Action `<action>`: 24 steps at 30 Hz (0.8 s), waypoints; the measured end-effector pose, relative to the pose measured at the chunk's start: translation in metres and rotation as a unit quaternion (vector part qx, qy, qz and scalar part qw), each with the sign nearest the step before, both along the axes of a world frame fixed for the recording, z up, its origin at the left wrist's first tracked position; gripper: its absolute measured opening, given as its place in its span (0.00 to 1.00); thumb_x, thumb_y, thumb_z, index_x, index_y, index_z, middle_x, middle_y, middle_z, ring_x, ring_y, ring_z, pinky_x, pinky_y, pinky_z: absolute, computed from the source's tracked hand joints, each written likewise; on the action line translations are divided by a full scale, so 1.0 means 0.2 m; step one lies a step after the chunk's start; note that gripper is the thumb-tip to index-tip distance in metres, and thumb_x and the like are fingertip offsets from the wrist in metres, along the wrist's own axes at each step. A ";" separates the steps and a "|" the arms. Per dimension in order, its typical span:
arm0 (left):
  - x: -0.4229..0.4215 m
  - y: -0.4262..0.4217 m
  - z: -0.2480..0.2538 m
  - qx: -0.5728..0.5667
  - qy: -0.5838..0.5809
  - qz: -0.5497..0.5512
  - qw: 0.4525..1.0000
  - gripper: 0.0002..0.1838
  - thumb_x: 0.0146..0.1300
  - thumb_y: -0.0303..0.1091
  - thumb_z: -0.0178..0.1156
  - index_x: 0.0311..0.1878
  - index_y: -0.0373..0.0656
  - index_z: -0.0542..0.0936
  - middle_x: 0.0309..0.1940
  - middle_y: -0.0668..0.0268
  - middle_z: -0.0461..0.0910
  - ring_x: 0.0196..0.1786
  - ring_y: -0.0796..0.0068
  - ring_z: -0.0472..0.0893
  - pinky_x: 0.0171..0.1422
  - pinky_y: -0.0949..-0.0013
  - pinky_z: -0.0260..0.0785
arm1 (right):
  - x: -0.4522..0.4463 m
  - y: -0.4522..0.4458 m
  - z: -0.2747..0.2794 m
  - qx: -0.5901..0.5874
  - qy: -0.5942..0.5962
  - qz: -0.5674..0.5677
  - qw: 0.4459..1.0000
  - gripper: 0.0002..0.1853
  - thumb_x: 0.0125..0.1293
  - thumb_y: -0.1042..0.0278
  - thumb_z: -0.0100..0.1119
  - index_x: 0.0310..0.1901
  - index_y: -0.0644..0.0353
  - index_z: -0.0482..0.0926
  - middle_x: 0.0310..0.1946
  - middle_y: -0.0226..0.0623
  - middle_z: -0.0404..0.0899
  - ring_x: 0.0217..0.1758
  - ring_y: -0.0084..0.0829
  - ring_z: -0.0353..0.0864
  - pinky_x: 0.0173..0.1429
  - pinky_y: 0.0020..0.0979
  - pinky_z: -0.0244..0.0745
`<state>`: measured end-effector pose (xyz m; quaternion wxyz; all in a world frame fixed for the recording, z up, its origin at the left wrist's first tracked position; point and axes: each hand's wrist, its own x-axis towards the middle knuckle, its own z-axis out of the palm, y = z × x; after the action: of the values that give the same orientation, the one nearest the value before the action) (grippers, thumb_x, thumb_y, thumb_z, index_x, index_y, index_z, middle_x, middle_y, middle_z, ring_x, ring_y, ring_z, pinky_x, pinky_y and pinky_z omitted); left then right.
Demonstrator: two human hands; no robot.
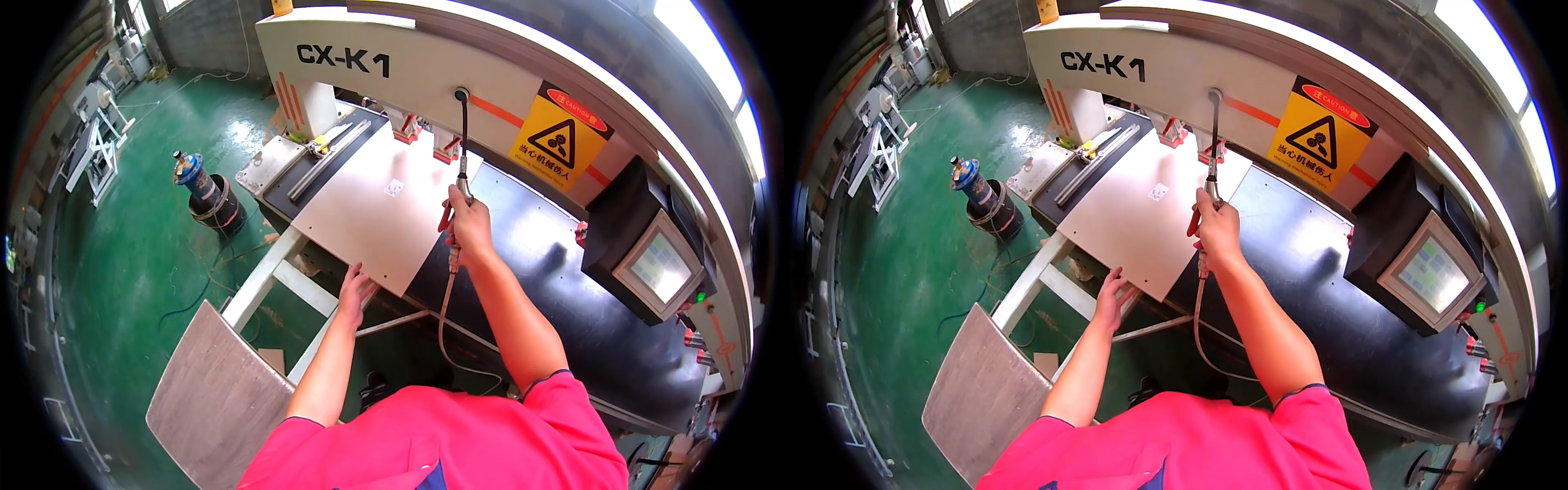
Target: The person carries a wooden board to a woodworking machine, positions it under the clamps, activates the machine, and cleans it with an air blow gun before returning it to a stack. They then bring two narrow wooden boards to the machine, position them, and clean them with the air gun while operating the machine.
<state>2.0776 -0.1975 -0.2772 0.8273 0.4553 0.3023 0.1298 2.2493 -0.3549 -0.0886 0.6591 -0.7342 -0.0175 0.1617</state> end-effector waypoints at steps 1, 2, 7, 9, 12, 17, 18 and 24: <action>0.00 0.00 -0.01 0.000 -0.001 0.002 1.000 0.33 0.66 0.36 0.54 0.74 0.39 0.61 0.75 0.60 0.58 0.76 0.64 0.60 0.73 0.56 0.62 | 0.00 0.00 -0.01 0.001 -0.002 0.000 1.000 0.23 0.72 0.45 0.55 0.33 0.60 0.77 0.16 0.31 0.73 0.18 0.22 0.69 0.21 0.28 0.66; 0.00 0.00 -0.02 0.000 -0.004 0.004 1.000 0.33 0.66 0.36 0.54 0.74 0.39 0.61 0.75 0.60 0.58 0.76 0.64 0.59 0.73 0.56 0.62 | 0.01 -0.01 -0.01 0.002 -0.006 0.001 1.000 0.23 0.72 0.45 0.55 0.34 0.61 0.77 0.16 0.32 0.72 0.16 0.22 0.69 0.20 0.27 0.65; 0.00 0.00 -0.01 0.002 -0.003 0.003 1.000 0.34 0.66 0.37 0.55 0.74 0.39 0.61 0.75 0.60 0.59 0.74 0.64 0.62 0.72 0.56 0.63 | -0.01 -0.06 0.00 0.000 -0.008 0.029 1.000 0.24 0.72 0.44 0.55 0.36 0.62 0.78 0.16 0.32 0.72 0.17 0.23 0.70 0.19 0.27 0.63; 0.01 0.00 -0.01 0.010 -0.001 0.006 1.000 0.35 0.65 0.39 0.56 0.74 0.38 0.61 0.74 0.60 0.60 0.71 0.65 0.67 0.70 0.59 0.64 | -0.05 -0.12 0.01 0.001 -0.002 0.052 0.999 0.24 0.72 0.44 0.55 0.37 0.63 0.78 0.17 0.32 0.74 0.17 0.23 0.72 0.20 0.27 0.64; 0.00 0.00 0.00 0.007 0.001 -0.005 1.000 0.34 0.66 0.37 0.54 0.74 0.39 0.61 0.75 0.60 0.58 0.75 0.65 0.60 0.72 0.54 0.63 | -0.11 -0.22 -0.06 -0.010 0.014 0.087 0.996 0.25 0.71 0.43 0.55 0.37 0.63 0.78 0.20 0.33 0.75 0.19 0.24 0.73 0.20 0.27 0.65; 0.00 0.00 -0.01 0.008 0.004 -0.004 1.000 0.33 0.65 0.36 0.54 0.74 0.39 0.62 0.72 0.57 0.60 0.75 0.65 0.59 0.72 0.55 0.64 | -0.29 -0.40 -0.21 -0.059 0.077 0.118 0.988 0.29 0.70 0.37 0.53 0.39 0.62 0.79 0.22 0.33 0.76 0.23 0.27 0.78 0.22 0.30 0.68; 0.00 0.01 -0.01 0.009 0.002 -0.005 1.000 0.33 0.65 0.36 0.54 0.73 0.40 0.62 0.72 0.57 0.60 0.75 0.65 0.59 0.72 0.55 0.65 | -0.32 -0.43 -0.26 -0.057 0.104 0.117 0.986 0.28 0.70 0.37 0.53 0.39 0.61 0.78 0.22 0.34 0.76 0.23 0.27 0.78 0.24 0.30 0.69; 0.01 0.00 -0.02 0.016 0.014 0.000 1.000 0.32 0.65 0.36 0.54 0.73 0.40 0.63 0.72 0.59 0.61 0.74 0.65 0.60 0.70 0.54 0.66 | -0.41 -0.55 -0.47 -0.001 0.250 0.093 0.964 0.26 0.71 0.37 0.52 0.35 0.56 0.76 0.27 0.36 0.83 0.26 0.29 0.82 0.27 0.30 0.70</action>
<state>2.0793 -0.1967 -0.2805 0.8153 0.4708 0.3119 0.1280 2.1665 -0.4650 -0.1822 0.6237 -0.6666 0.0801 0.4003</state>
